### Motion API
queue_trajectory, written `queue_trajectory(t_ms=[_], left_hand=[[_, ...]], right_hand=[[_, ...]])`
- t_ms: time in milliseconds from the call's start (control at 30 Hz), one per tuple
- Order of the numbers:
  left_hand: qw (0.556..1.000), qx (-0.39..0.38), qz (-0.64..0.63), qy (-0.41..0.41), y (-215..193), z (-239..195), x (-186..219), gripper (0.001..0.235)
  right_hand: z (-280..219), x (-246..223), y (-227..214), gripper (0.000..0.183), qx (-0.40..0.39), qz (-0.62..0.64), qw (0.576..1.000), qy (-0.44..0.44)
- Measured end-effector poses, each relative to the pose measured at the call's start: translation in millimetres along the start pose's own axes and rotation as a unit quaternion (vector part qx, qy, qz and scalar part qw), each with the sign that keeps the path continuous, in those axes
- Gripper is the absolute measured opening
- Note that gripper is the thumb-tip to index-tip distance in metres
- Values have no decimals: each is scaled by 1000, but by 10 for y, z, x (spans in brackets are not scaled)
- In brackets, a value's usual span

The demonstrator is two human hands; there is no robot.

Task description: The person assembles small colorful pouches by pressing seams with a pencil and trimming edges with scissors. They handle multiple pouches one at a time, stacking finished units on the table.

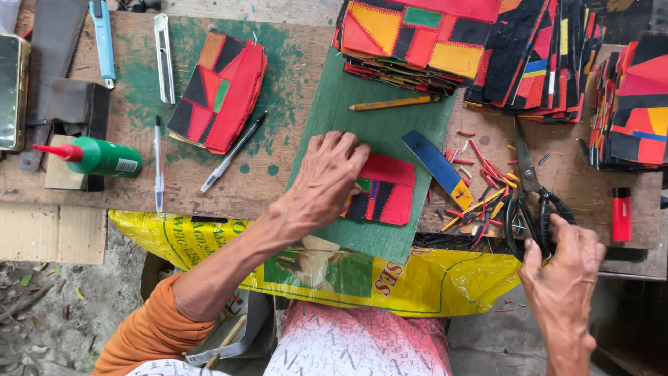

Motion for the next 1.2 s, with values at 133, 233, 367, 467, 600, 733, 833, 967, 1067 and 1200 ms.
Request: queue_trajectory(t_ms=[133,233,367,467,600,733,833,967,1067,1200], left_hand=[[989,-120,-86,-16,137,-8,-56,38],[954,-37,-258,-147,-120,-190,-301,30],[609,111,-711,-332,149,-588,-317,40],[500,224,-774,-318,274,-642,-117,37],[502,273,-763,-301,365,-693,98,33],[519,287,-758,-270,309,-663,225,31],[500,289,-764,-287,308,-660,318,25],[506,281,-754,-310,309,-653,469,22],[519,278,-739,-328,327,-659,539,22],[546,272,-707,-357,385,-731,574,22]], right_hand=[[12,448,268,50,-83,176,975,111],[-229,748,331,52,-134,396,880,227],[-819,611,445,60,-204,663,683,228],[-1233,218,934,59,-294,737,544,273],[-1556,-315,1289,20,-238,685,638,259],[-1573,-964,1186,28,-260,635,697,209],[-1371,-1341,1014,39,-307,580,735,169],[-1166,-1523,808,42,-308,498,783,208],[-1083,-1612,683,40,-290,489,793,217],[-1073,-1631,644,36,-283,476,804,218]])
Point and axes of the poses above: each hand's wrist, its own z-axis towards the middle knuckle, its own y-axis out of the palm, x = y × z, the point moved 9 cm from there along z, towards the middle knuckle, and after that the axes turned 1 degree about z, right-handed, at the moved point
